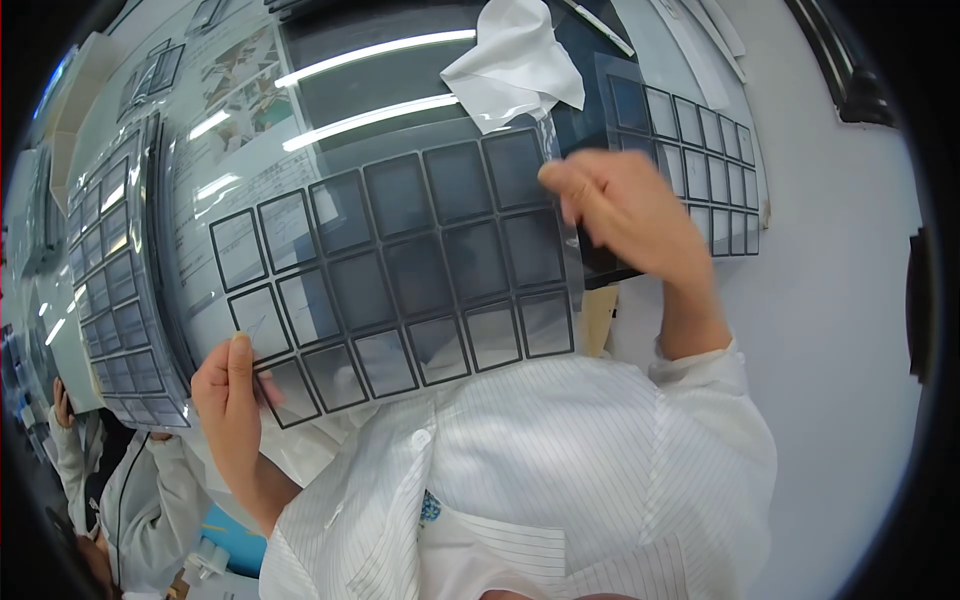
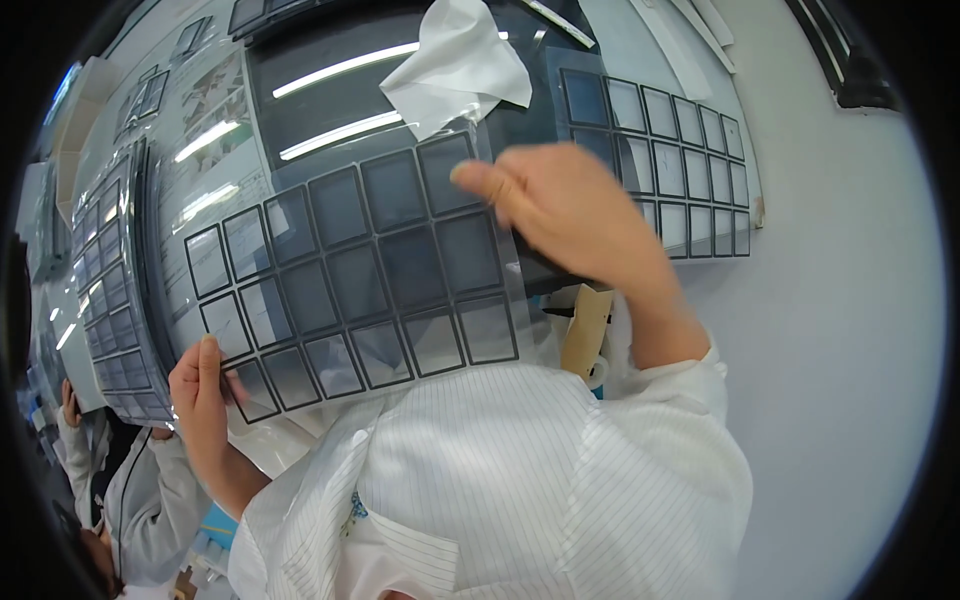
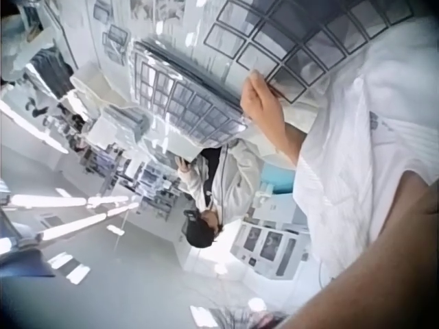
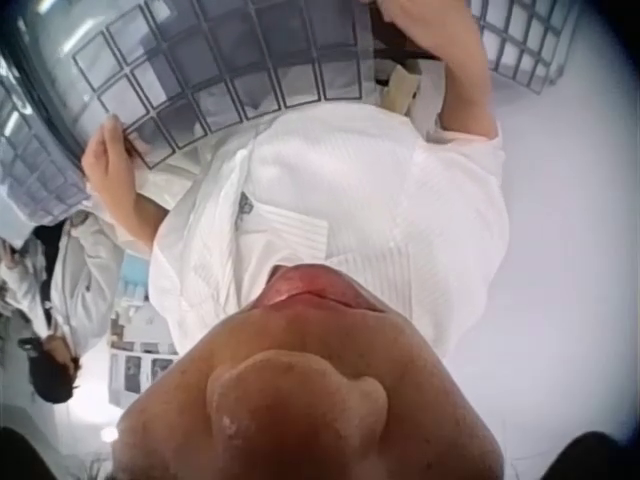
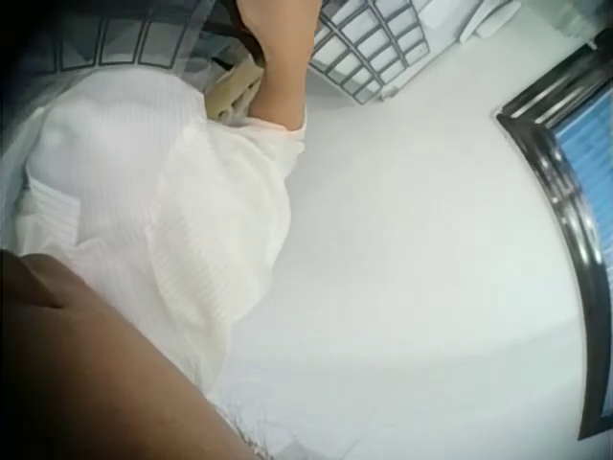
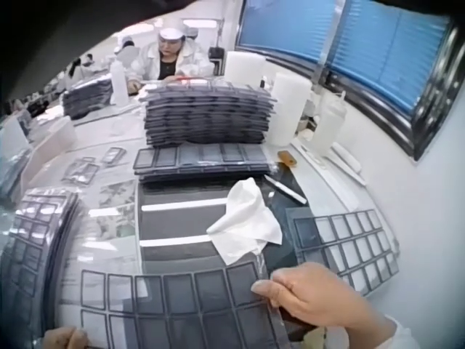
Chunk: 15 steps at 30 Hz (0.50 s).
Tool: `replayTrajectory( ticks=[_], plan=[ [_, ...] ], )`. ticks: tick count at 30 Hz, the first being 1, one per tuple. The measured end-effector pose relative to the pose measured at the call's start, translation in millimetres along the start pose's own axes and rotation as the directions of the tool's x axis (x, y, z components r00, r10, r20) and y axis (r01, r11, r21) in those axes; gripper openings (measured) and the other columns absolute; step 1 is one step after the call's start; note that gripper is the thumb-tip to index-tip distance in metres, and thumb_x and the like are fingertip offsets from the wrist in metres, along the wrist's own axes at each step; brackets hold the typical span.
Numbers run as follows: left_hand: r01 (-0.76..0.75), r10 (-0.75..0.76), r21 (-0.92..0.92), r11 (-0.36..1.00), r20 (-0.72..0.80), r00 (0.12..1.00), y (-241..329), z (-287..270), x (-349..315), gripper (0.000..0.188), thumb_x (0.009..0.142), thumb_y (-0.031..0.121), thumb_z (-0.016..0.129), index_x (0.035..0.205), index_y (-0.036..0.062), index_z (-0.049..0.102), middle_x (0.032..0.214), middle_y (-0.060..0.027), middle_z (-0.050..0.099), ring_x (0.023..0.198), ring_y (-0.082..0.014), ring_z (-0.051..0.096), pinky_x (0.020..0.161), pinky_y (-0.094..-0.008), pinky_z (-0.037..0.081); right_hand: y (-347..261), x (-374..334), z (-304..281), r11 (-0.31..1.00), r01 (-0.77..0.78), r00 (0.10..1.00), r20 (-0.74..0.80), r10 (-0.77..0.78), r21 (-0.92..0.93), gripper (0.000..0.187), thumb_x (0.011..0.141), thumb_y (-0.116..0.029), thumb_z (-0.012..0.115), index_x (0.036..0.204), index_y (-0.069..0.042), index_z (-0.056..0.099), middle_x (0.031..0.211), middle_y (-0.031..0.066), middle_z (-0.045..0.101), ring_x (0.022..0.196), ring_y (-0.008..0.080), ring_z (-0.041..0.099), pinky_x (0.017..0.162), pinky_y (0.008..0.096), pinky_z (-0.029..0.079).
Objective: The person is cleaning and inspecting small electronic components within a grid tray using a cloth and tweezers.
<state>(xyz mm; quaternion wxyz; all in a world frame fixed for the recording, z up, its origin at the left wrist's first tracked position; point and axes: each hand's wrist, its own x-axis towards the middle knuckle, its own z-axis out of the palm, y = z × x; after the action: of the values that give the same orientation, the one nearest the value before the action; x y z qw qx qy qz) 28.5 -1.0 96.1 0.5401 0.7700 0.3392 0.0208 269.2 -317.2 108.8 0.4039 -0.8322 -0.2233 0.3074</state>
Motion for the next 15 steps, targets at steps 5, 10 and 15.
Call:
replayTrajectory(
  ticks=[5,10,15],
  plan=[
    [0.015,-0.014,0.021,1.000,-0.038,0.999,12.1,7.6,-8.1,0.037,0.103,0.028,0.052,0.075,0.0045,0.058,0.053,0.0000,0.053,0.044,-0.0041,0.045,0.043,-0.0205,0.031,-1.8,55.4,-42.8,0.600,0.267,0.682,-0.293,-0.671,-0.754,0.017,0.097,-0.018,0.059,0.106,-0.004,0.060,0.081,0.0063,0.059,0.075,0.0175,0.060,0.066,0.0290,0.046],
    [0.065,-0.063,0.019,0.998,-0.075,0.995,18.5,11.2,-11.3,0.040,0.102,0.031,0.052,0.074,0.0028,0.058,0.051,-0.0023,0.055,0.041,-0.0049,0.043,0.040,-0.0215,0.030,-1.1,122.0,-63.4,0.321,0.379,0.572,-0.053,-0.819,-0.868,0.012,0.084,-0.012,0.067,0.093,-0.005,0.067,0.107,0.0151,0.058,0.097,0.0332,0.057,0.080,0.0376,0.047],
    [0.075,-0.074,0.038,0.996,-0.041,0.996,19.4,6.7,-6.6,0.042,0.102,0.033,0.052,0.073,0.0030,0.058,0.051,-0.0032,0.056,0.039,-0.0055,0.044,0.039,-0.0214,0.030,-1.9,125.4,-89.2,0.849,0.447,0.831,-0.219,-0.511,-0.282,0.008,0.085,-0.009,0.063,0.092,-0.006,0.065,0.123,0.0107,0.059,0.100,0.0166,0.056,0.085,0.0319,0.046]
  ],
)
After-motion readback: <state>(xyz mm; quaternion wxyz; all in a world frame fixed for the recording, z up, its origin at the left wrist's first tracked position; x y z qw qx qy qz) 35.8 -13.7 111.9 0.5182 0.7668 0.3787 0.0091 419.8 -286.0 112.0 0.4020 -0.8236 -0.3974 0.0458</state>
